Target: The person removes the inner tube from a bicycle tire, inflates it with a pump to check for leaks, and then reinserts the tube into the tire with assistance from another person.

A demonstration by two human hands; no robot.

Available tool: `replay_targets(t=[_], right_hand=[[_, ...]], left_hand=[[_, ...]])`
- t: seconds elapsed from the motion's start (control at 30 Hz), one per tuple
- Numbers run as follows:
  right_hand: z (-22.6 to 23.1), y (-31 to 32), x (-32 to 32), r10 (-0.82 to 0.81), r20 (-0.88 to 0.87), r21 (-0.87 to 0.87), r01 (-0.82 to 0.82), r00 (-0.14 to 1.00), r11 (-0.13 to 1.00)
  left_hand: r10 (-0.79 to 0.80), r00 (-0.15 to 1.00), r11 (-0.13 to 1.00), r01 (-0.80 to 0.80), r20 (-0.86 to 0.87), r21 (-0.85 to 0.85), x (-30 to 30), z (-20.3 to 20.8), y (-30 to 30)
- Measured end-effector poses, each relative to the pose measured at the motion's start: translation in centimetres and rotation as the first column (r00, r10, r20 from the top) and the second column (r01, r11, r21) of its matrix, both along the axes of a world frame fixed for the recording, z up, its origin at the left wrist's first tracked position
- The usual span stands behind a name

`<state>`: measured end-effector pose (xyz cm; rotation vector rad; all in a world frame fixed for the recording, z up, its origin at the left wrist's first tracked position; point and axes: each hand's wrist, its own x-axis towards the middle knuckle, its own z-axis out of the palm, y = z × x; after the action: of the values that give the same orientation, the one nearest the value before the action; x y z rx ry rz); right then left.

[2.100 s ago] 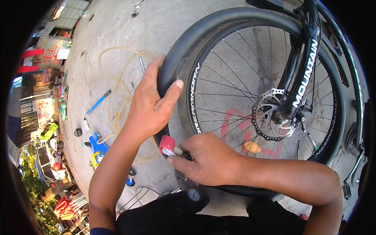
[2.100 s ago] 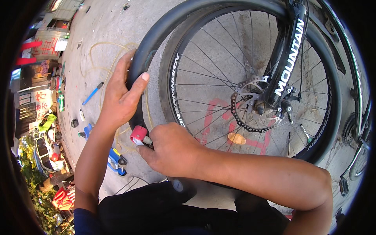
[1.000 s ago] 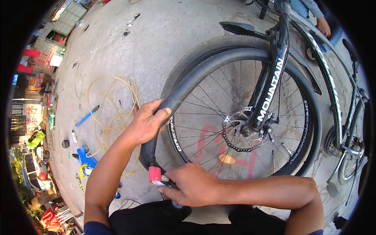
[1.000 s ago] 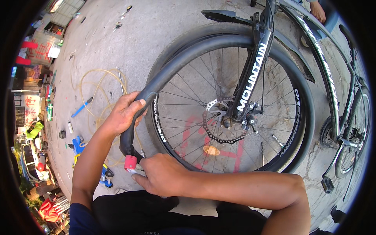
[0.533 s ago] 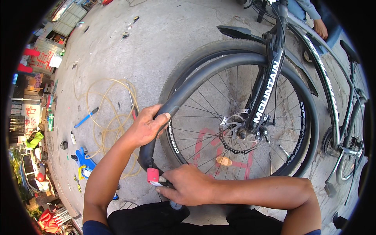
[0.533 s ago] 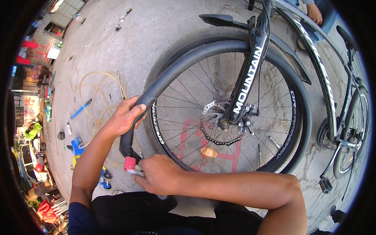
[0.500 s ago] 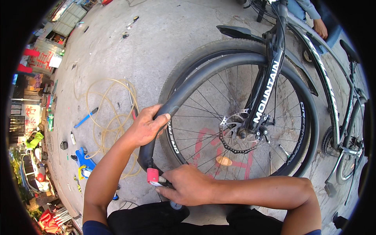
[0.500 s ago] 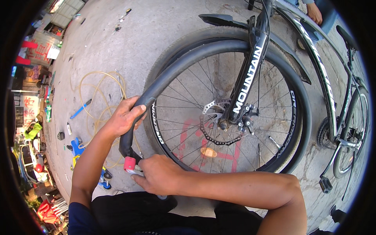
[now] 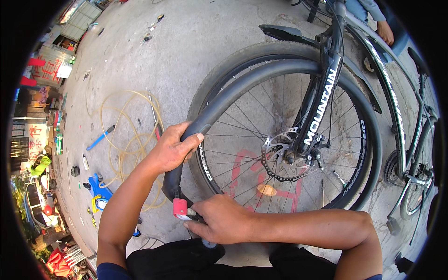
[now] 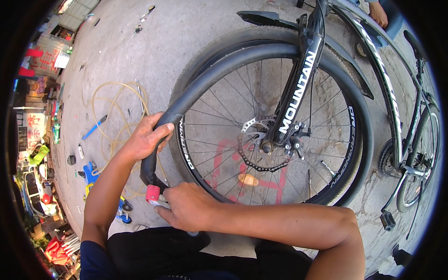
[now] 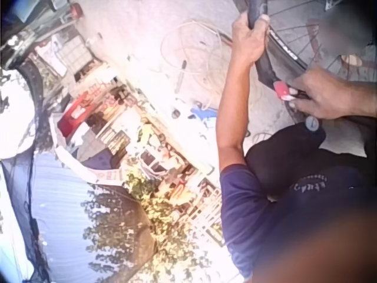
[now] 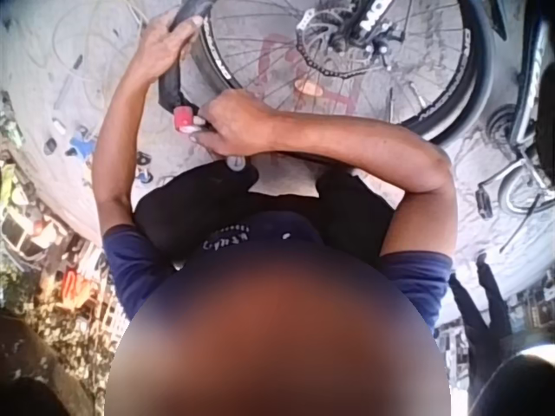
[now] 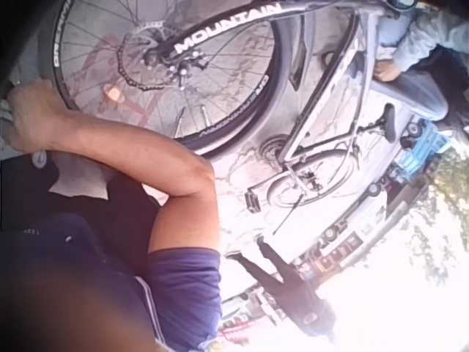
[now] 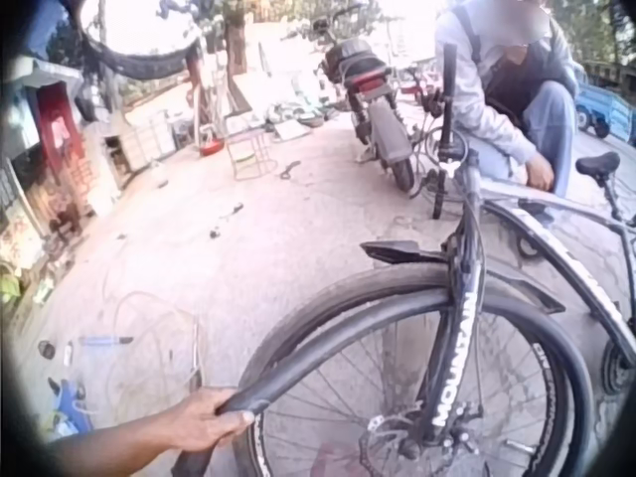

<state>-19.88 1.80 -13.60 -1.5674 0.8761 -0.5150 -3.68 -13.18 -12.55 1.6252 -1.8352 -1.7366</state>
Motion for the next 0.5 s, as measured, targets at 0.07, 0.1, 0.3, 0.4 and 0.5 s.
replay_targets(t=[0.07, 0.1, 0.3, 0.4, 0.5], right_hand=[[-0.05, -0.06, 0.01, 0.005, -0.001, 0.004, -0.005, 1.0, 1.0], [-0.08, -0.09, 0.01, 0.01, -0.002, 0.007, -0.01, 1.0, 1.0], [-0.32, -0.13, 0.14, 0.008, 0.005, -0.01, -0.008, 1.0, 1.0], [-0.41, -0.15, 0.19, 0.016, 0.009, 0.007, -0.016, 1.0, 1.0], [-0.33, -0.17, 0.14, 0.017, 0.011, 0.018, -0.017, 1.0, 1.0]], left_hand=[[-0.018, 1.0, 1.0, 0.018, -0.012, 0.003, 0.03, -0.03, -0.08], [-0.019, 1.0, 1.0, 0.019, 0.002, 0.006, 0.05, -0.07, -0.11], [0.019, 0.999, 0.999, -0.017, -0.045, 0.043, 0.31, -0.46, -0.18], [0.024, 0.997, 0.999, -0.021, -0.069, 0.045, 0.34, -0.68, -0.24], [0.021, 0.996, 1.0, -0.019, -0.089, 0.021, 0.42, -0.77, -0.21]])
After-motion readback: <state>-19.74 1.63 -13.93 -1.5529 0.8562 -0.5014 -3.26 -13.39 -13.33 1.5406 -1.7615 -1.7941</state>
